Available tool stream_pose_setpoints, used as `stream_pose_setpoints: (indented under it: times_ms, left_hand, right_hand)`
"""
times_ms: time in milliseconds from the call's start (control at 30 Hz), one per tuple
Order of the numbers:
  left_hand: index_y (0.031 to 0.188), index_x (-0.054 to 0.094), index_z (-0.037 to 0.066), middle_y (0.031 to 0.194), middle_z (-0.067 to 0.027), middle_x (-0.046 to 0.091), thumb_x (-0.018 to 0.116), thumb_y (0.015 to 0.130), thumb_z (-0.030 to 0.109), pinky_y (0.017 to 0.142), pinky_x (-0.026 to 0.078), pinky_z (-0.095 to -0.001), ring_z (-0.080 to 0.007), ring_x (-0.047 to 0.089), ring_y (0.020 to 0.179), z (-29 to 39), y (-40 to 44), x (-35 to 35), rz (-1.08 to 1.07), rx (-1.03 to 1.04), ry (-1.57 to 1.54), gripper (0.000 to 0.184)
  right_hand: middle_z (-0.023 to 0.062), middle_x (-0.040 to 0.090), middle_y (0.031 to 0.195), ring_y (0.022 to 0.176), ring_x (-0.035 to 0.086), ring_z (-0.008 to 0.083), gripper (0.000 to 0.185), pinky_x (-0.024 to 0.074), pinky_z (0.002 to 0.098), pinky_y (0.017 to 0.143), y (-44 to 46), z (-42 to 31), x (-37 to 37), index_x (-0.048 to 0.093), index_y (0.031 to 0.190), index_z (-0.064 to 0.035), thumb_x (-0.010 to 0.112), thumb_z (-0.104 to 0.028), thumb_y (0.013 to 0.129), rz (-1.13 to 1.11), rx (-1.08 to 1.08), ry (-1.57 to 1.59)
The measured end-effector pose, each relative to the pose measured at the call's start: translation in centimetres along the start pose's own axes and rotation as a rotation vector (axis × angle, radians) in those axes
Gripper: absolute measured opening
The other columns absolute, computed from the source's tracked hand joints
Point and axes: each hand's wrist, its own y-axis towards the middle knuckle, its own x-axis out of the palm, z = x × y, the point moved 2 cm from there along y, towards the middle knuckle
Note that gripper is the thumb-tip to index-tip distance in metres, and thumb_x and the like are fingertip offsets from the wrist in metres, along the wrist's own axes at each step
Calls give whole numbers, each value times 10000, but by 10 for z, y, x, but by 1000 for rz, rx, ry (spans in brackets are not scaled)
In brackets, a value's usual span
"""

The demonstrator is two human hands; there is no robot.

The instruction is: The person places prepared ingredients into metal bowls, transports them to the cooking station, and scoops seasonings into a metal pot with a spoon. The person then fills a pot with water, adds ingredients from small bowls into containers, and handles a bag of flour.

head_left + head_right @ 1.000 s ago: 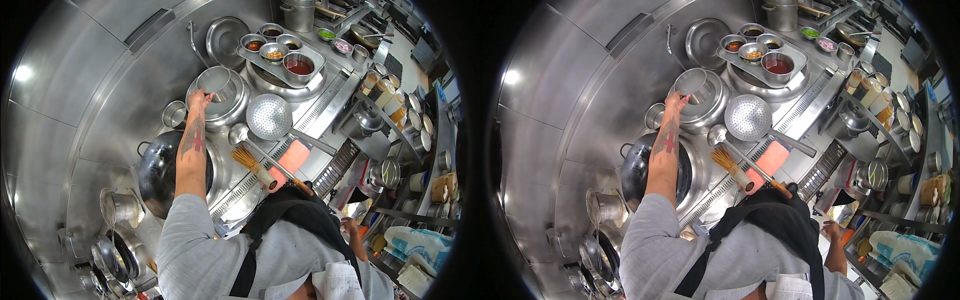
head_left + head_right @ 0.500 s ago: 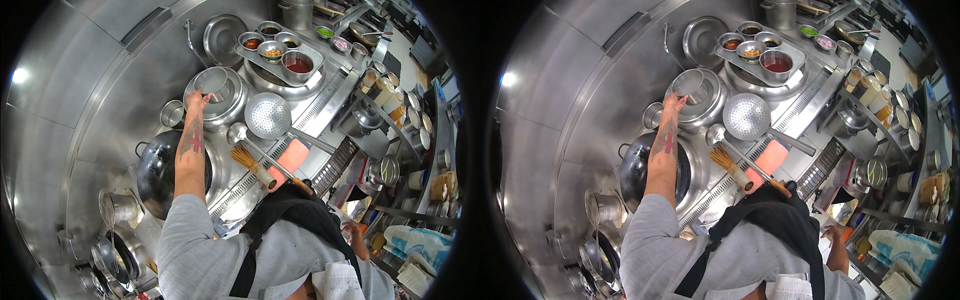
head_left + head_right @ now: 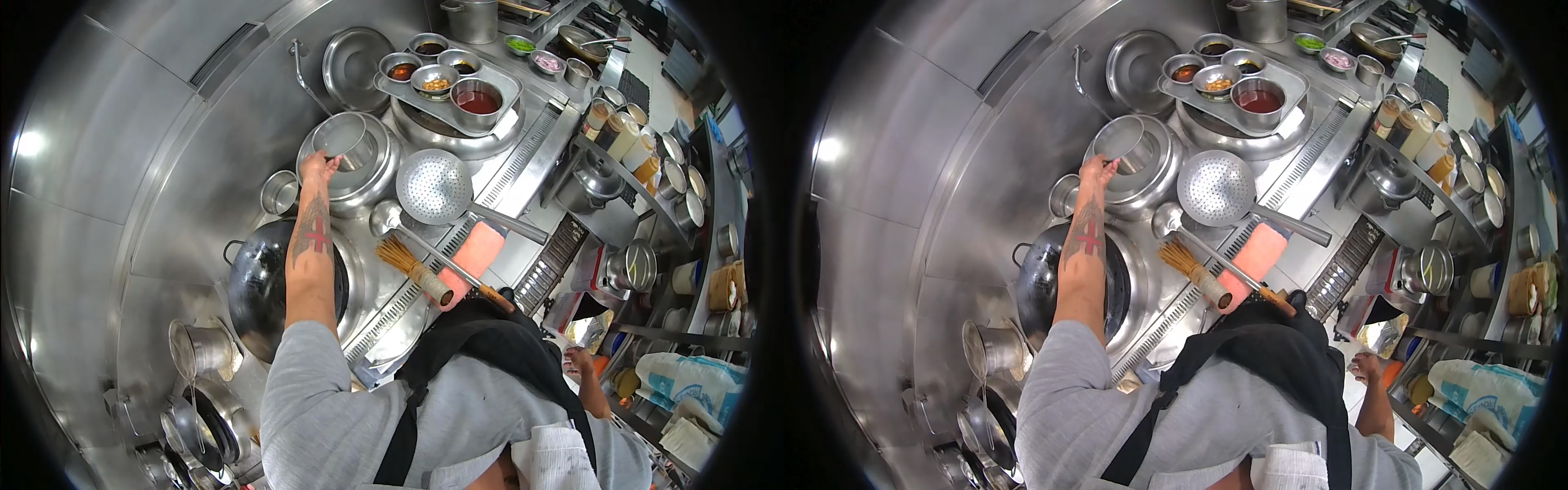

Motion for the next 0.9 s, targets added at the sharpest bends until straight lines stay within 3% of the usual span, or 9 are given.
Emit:
stream_pose_setpoints:
  times_ms: [233, 467, 667, 733, 900]
  left_hand:
    - [1144, 356, -51, 934, -293, 578, 558, 835, -75, 487, 584, -367, -399, 667, 674, 2, 2, 4, -1, -9, -10, 370]
    - [1142, 336, -42, 922, -301, 576, 574, 832, -75, 483, 582, -376, -405, 665, 672, 0, 14, 3, -21, -24, -20, 392]
    - [1128, 329, -43, 910, -307, 576, 550, 826, -90, 483, 582, -379, -409, 662, 648, 0, 18, 2, -14, -17, -16, 377]
    - [1124, 331, -42, 903, -309, 578, 549, 825, -89, 480, 576, -377, -410, 659, 643, 2, 18, 2, -53, -52, -8, 372]
    - [1111, 343, -49, 890, -303, 583, 559, 821, -86, 480, 571, -376, -398, 659, 639, 1, 14, 5, -21, -21, -11, 363]
  right_hand:
    - [42, 629, 959, 793, 604, 212, 259, 497, 506, 768, -3, -1, 4, 561, 1138, -117, 612, -164, 889, 12, 16, -42]
    - [46, 635, 948, 779, 610, 203, 277, 507, 492, 749, -4, 2, -3, 568, 1150, -120, 617, -159, 880, 26, 28, -18]
    - [20, 636, 978, 788, 610, 211, 241, 508, 481, 730, -2, 13, -10, 577, 1149, -124, 491, -162, 928, -47, 80, 84]
    - [22, 623, 884, 750, 605, 252, 225, 456, 518, 756, 3, 17, -8, 597, 953, -168, 488, -343, 863, -68, 20, 117]
    - [13, 618, 868, 741, 604, 242, 175, 461, 512, 758, 3, 17, -5, 597, 953, -168, 497, -290, 878, 6, 8, 19]
